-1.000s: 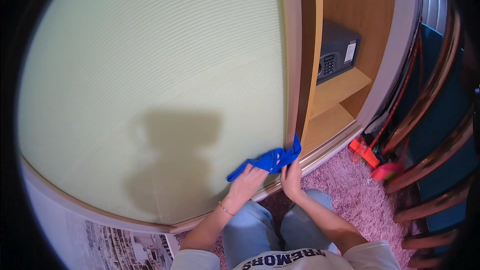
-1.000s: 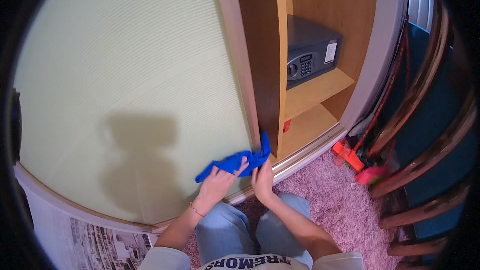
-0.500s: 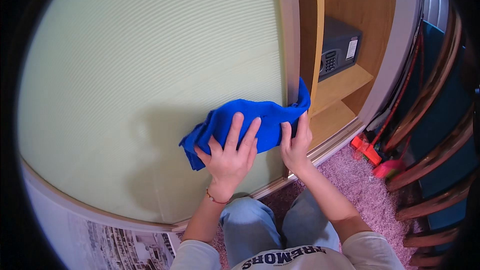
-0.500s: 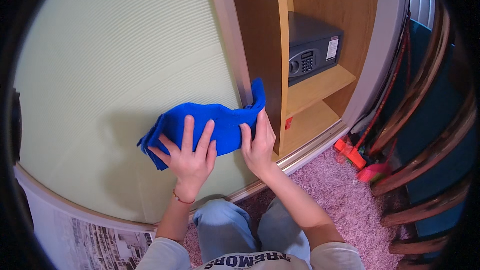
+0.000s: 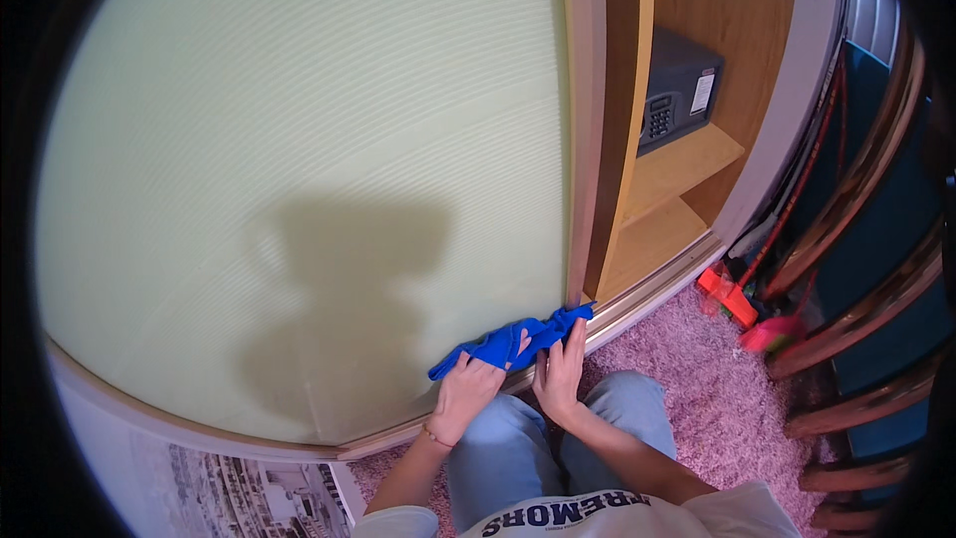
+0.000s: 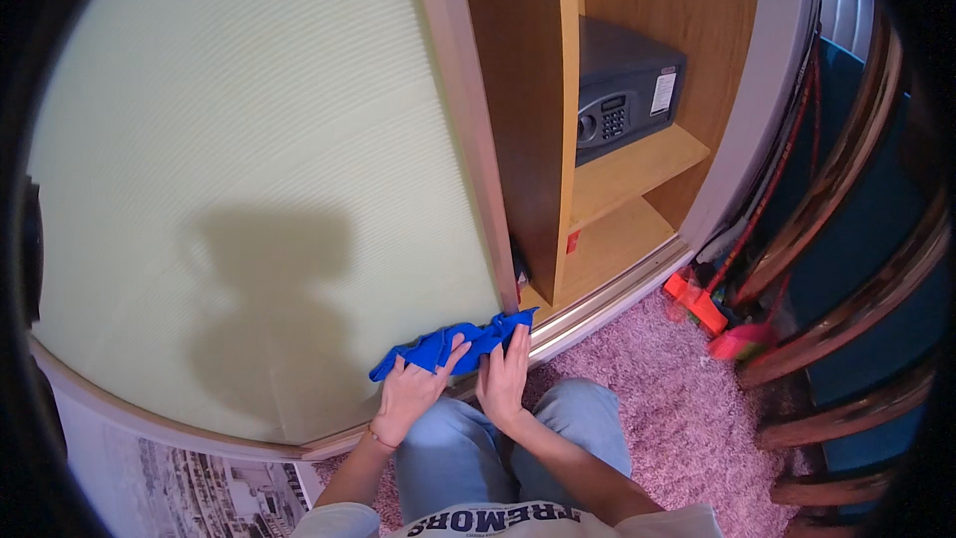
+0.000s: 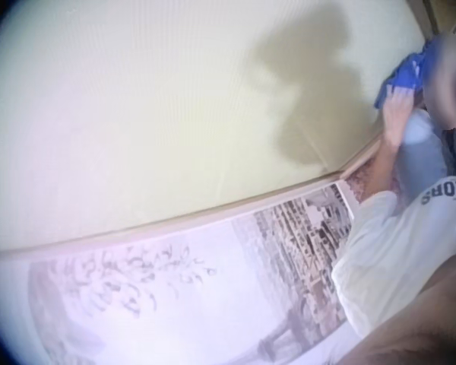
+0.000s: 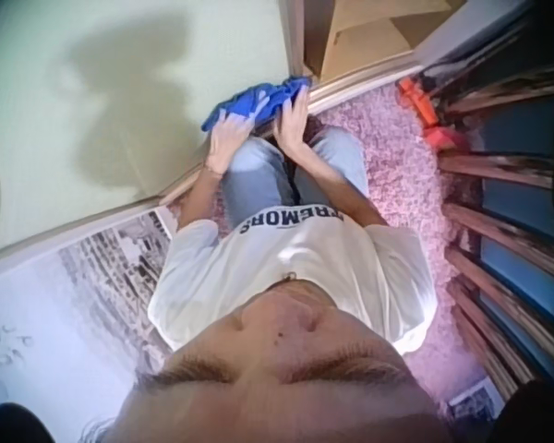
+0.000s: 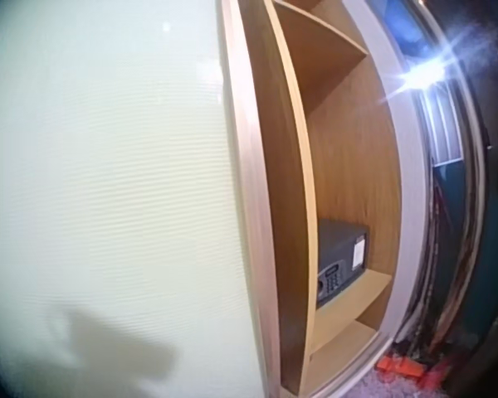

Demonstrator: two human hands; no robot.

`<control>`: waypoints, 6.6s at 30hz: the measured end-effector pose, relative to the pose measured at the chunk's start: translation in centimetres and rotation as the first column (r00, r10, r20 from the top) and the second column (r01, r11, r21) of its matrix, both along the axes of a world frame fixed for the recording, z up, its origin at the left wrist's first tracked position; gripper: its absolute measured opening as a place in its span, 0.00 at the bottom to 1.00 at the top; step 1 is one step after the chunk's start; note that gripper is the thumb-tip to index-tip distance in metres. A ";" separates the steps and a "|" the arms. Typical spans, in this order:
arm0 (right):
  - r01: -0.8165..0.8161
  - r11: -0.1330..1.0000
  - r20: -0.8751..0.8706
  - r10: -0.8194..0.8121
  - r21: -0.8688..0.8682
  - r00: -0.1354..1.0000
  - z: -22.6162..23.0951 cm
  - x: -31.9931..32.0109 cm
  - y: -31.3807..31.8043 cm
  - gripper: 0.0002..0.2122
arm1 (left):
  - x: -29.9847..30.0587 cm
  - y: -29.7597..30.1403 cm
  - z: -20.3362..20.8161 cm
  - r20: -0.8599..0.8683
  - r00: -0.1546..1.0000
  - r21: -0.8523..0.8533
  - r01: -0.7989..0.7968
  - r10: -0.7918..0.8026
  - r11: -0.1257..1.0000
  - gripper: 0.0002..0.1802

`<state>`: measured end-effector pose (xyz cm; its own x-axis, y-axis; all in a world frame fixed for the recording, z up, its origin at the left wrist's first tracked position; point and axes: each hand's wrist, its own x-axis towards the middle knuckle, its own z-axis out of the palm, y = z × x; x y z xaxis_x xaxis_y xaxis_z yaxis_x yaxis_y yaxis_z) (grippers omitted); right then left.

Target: The person wipes the surface of a sliding wardrobe door and the interior shelf with a blue cloth. They then wipe the exterior of two red boxes and the metallic curtain rods using the same cloth.

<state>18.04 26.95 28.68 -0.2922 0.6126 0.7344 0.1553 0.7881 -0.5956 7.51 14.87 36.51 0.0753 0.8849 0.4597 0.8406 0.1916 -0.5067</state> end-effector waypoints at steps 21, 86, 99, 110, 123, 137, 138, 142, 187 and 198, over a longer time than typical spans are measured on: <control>-0.284 0.895 0.249 0.205 0.344 0.947 -0.7 -2.6 -2.5 0.24 | -2.9 -6.0 -3.0 0.285 0.957 0.301 -0.152 0.063 0.941 0.20; 0.102 0.587 -0.280 0.221 0.803 0.934 42.6 -5.4 -7.6 0.25 | -2.2 -9.9 31.6 -0.031 0.929 0.890 -0.142 0.369 0.433 0.35; -0.035 0.622 -0.045 0.112 0.782 0.993 29.3 -4.9 -6.3 0.23 | -3.7 -11.0 19.2 0.086 0.926 0.693 -0.320 0.366 0.646 0.34; -0.094 0.551 -0.122 0.343 0.829 0.932 36.1 -8.1 -11.6 0.22 | -5.9 -15.6 25.4 0.065 0.906 0.927 -0.210 0.418 0.311 0.36; -0.119 0.411 -0.093 0.461 0.904 0.883 23.9 -3.8 0.2 0.16 | -1.9 -5.2 11.4 0.148 0.969 0.736 -0.243 0.200 0.632 0.36; -0.040 0.841 -0.482 0.347 0.539 0.804 37.2 -0.3 5.4 0.27 | 5.1 7.0 28.0 -0.073 0.997 0.746 0.041 0.020 0.664 0.33; -0.044 0.853 -0.462 0.325 0.520 0.825 35.0 -0.3 5.6 0.27 | 4.8 6.8 26.0 -0.079 0.997 0.722 0.038 0.028 0.691 0.32; -0.039 0.901 -0.372 0.217 0.432 0.903 22.8 -0.4 5.9 0.28 | 3.2 5.9 15.2 -0.131 0.989 0.571 0.015 0.073 0.821 0.29; -0.205 0.968 0.745 0.241 -0.142 0.622 -18.9 1.4 7.3 0.11 | -2.8 0.9 -26.5 0.197 0.969 -0.284 0.201 -0.148 0.937 0.29; -0.204 0.976 0.849 0.168 -0.073 0.501 -19.2 3.7 5.8 0.18 | -1.1 -3.1 -28.7 0.423 0.901 -0.179 0.192 -0.101 0.965 0.30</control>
